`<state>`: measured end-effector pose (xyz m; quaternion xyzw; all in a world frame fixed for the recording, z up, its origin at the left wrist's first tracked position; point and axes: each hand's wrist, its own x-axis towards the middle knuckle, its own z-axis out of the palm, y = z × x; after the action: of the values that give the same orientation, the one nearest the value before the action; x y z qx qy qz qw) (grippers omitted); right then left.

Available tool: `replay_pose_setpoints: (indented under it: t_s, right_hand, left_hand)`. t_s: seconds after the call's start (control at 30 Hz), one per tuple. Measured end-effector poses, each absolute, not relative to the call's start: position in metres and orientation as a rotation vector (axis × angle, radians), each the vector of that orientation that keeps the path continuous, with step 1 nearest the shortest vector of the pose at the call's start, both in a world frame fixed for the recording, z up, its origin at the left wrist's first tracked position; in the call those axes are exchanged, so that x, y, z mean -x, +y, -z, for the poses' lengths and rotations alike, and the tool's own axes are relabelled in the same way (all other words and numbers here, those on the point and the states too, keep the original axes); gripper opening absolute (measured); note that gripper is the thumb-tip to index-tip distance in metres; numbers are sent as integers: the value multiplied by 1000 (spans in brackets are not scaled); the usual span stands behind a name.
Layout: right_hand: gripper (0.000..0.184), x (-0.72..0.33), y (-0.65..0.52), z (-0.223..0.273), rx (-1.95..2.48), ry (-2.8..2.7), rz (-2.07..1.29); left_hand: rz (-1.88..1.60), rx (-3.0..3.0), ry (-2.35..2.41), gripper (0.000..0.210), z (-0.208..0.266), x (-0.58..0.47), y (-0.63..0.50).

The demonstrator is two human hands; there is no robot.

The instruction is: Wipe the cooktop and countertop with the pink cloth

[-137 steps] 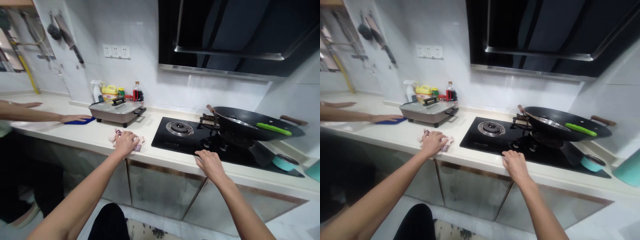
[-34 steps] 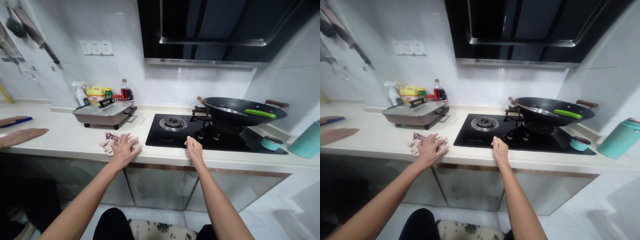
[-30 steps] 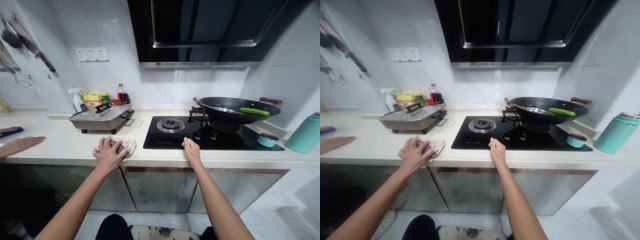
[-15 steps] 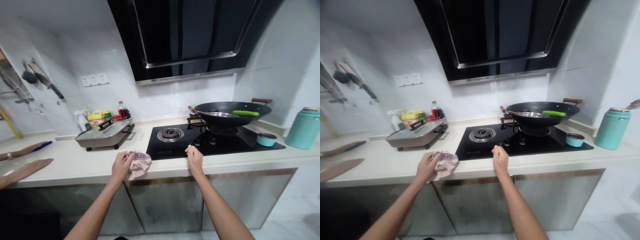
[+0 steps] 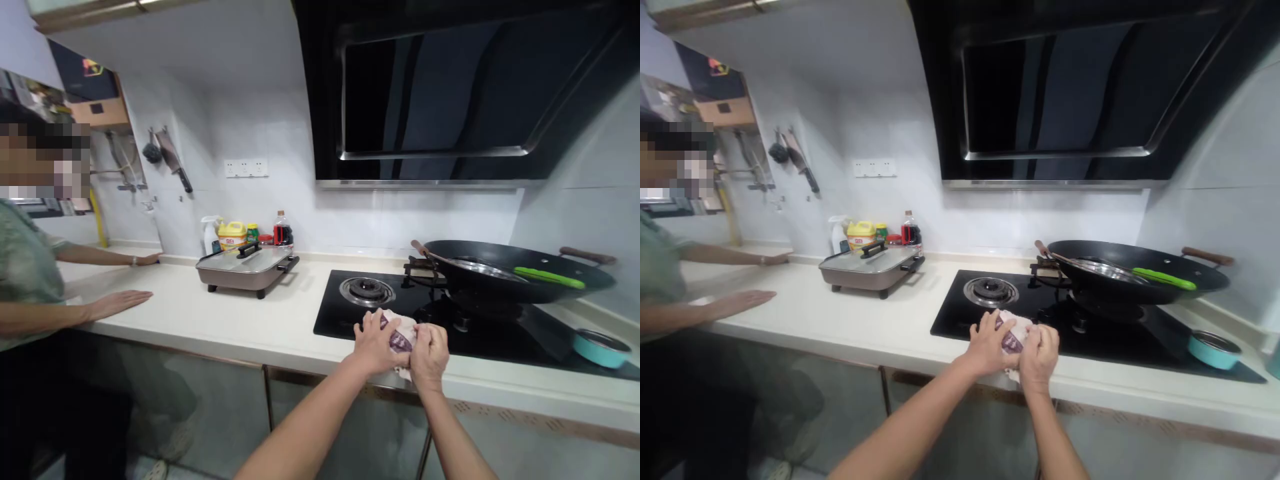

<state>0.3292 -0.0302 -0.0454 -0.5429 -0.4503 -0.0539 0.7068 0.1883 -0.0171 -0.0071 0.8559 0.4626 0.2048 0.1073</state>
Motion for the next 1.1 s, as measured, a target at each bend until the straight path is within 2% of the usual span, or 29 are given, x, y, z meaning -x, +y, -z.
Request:
replay_pose_setpoints:
  t_s: [0.23, 0.5, 0.83, 0.97, 1.1]
  right_hand:
    - [39, -331, -27, 47, 1240, -1036, 105]
    - [39, -334, -22, 52, 1274, -1086, 46]
    - [40, -329, -22, 48, 1283, -1101, 13]
    - [40, -330, -22, 48, 1281, -1097, 3]
    - [40, -330, -23, 47, 1291, -1087, -21]
  left_hand:
    - [-672, -2531, 1529, 62, 6, -155, -20]
    - [-778, -2213, 1946, 60, 5, -29, -8]
    - [-559, -2114, 2597, 45, -23, 130, -8]
    - [-491, -2189, 2380, 44, -30, 135, -14]
    - [-606, -2302, 2101, 44, -20, 93, -34]
